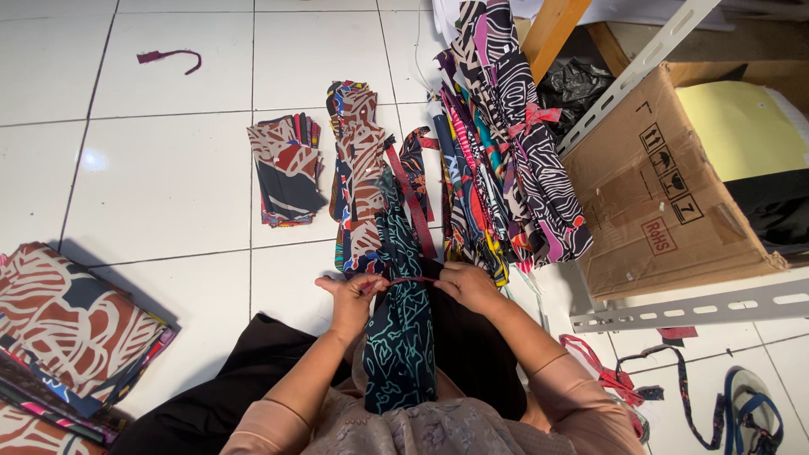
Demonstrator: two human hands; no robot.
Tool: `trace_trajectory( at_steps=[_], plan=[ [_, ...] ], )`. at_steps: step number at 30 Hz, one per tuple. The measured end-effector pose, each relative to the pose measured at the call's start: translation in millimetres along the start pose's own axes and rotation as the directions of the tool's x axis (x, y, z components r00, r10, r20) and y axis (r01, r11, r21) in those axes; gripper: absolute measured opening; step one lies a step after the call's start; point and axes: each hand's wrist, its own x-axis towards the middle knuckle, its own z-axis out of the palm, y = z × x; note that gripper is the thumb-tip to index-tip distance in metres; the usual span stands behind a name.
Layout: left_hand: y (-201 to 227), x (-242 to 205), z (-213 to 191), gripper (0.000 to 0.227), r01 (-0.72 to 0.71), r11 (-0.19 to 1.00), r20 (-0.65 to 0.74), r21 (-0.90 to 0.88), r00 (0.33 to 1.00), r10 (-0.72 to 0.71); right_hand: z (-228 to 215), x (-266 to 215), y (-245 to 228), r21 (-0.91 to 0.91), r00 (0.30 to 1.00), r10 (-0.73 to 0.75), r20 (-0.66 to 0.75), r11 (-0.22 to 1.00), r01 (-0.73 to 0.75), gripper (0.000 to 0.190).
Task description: The person sits on the floor and folds multiple patterned fabric pieces one by one. They align the edges, fold the items into smaller rectangles, and place them into neat stacks on the floor.
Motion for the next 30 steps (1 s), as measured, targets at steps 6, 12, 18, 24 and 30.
trace_trajectory(
  at_steps=[6,12,18,24,30],
  plan=[
    [16.3,8.3,6.6,0.033,-0.017,0.965,0.165,0.261,0.986,-0.028,19.2,-9.2,0.7,-0.132,1.000,-0.025,0.009,0.991,0.026,0.013],
    [22.3,26.5,31.4,0.020,-0.256,0.964,0.215,0.070,0.948,0.236,15.8,-3.0,-8.6,-0.179,0.997,-0.075,0.019,0.981,0.077,0.013],
    [-1.3,24.8,36.0,0.031,0.078,0.966,0.247,-0.247,0.969,-0.016,4.9,-12.4,-2.1,-0.156,0.996,-0.083,-0.044,0.985,0.075,0.018],
    [24.6,13.8,43.4,0.020,-0.034,0.986,0.125,0.166,0.992,0.013,-3.1,-24.5,10.7,0.152,0.998,-0.047,0.032,0.988,0.042,0.023],
    [78.6,-1.8,52.5,0.013,-0.288,0.789,0.204,0.543,0.957,0.208,8.1,-6.2,-10.4,0.548,0.973,0.213,0.092,0.805,-0.228,0.035]
  ],
)
